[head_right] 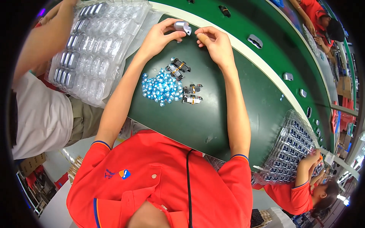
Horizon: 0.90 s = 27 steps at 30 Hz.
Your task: Assembling small electronic components at a factory workbench by placing small parts into metal housings.
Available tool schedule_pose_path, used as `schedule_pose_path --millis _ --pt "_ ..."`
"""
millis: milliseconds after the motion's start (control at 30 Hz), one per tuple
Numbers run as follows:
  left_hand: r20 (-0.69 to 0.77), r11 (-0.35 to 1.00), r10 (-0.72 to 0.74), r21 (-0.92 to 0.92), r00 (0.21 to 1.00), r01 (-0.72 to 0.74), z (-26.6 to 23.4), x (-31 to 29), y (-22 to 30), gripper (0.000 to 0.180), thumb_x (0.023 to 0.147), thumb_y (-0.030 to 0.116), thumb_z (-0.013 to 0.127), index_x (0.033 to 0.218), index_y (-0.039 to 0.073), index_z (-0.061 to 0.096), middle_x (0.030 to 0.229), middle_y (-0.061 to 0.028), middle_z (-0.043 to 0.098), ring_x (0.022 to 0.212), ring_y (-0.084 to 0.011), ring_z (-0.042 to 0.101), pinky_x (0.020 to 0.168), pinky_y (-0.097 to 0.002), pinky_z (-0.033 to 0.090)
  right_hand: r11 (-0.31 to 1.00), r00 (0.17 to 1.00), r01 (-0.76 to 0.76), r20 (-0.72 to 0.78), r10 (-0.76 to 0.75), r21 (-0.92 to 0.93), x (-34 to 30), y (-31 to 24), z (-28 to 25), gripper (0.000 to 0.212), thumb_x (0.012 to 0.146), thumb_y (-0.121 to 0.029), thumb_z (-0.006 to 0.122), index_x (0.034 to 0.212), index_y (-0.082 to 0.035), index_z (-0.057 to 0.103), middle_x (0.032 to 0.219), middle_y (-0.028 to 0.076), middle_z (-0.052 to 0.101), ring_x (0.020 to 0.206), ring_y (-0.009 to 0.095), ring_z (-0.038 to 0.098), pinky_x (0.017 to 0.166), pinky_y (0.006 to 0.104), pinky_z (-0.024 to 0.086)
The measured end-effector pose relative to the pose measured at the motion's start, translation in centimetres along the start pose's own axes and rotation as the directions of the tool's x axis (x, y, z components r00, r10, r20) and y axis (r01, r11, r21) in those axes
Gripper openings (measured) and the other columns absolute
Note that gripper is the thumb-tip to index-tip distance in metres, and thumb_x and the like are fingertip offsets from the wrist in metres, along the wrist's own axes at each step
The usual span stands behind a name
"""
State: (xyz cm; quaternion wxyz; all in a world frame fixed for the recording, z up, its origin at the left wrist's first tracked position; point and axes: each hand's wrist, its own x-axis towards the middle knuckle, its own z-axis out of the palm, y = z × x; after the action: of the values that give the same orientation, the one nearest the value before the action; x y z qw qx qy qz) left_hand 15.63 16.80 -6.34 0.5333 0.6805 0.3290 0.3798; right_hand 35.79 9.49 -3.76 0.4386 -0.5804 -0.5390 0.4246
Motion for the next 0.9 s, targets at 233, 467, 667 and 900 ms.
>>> schedule_pose_path --millis 233,467,667,900 --pt "0.051 0.979 0.202 -0.05 0.978 -0.2 0.5 -0.8 2.0 0.031 0.085 0.001 0.07 0.116 0.003 0.068 0.112 -0.006 0.068 0.102 -0.0186 0.066 0.095 -0.0336 0.054 0.976 0.997 -0.02 -0.072 0.036 0.215 -0.5 -0.7 1.0 0.021 0.092 -0.004 0.065 0.11 0.006 0.066 0.096 0.012 0.071 0.082 0.015 0.068 0.079 0.0258 0.056" --pt "0.079 0.949 0.287 0.114 0.955 -0.295 0.6 -0.9 2.8 0.027 0.08 0.0 0.073 0.108 0.002 0.071 0.108 -0.0081 0.069 0.099 -0.0213 0.068 0.092 -0.0338 0.056 0.991 0.993 -0.043 -0.101 0.056 0.125 -0.4 -0.9 1.5 0.022 0.091 -0.001 0.062 0.111 0.007 0.066 0.093 0.013 0.072 0.081 0.016 0.07 0.079 0.0255 0.057" --pt "0.088 0.842 0.447 0.294 0.89 -0.452 1.1 -1.0 2.8 0.026 0.077 0.002 0.074 0.103 0.003 0.072 0.101 -0.009 0.071 0.093 -0.0246 0.07 0.084 -0.0333 0.056 0.993 0.983 -0.02 -0.182 -0.001 -0.112 -0.9 -1.2 2.4 0.022 0.088 0.006 0.053 0.107 0.008 0.065 0.091 0.013 0.072 0.079 0.016 0.07 0.076 0.0247 0.056" --pt "0.122 0.794 0.474 0.369 0.872 -0.483 0.9 -0.8 3.2 0.028 0.078 0.002 0.074 0.106 0.002 0.072 0.101 -0.0089 0.072 0.091 -0.0227 0.07 0.082 -0.0323 0.057 1.0 0.983 -0.008 -0.181 0.004 -0.022 -0.6 -0.3 2.8 0.023 0.088 0.007 0.052 0.106 0.006 0.066 0.092 0.013 0.072 0.079 0.015 0.07 0.075 0.0263 0.056"
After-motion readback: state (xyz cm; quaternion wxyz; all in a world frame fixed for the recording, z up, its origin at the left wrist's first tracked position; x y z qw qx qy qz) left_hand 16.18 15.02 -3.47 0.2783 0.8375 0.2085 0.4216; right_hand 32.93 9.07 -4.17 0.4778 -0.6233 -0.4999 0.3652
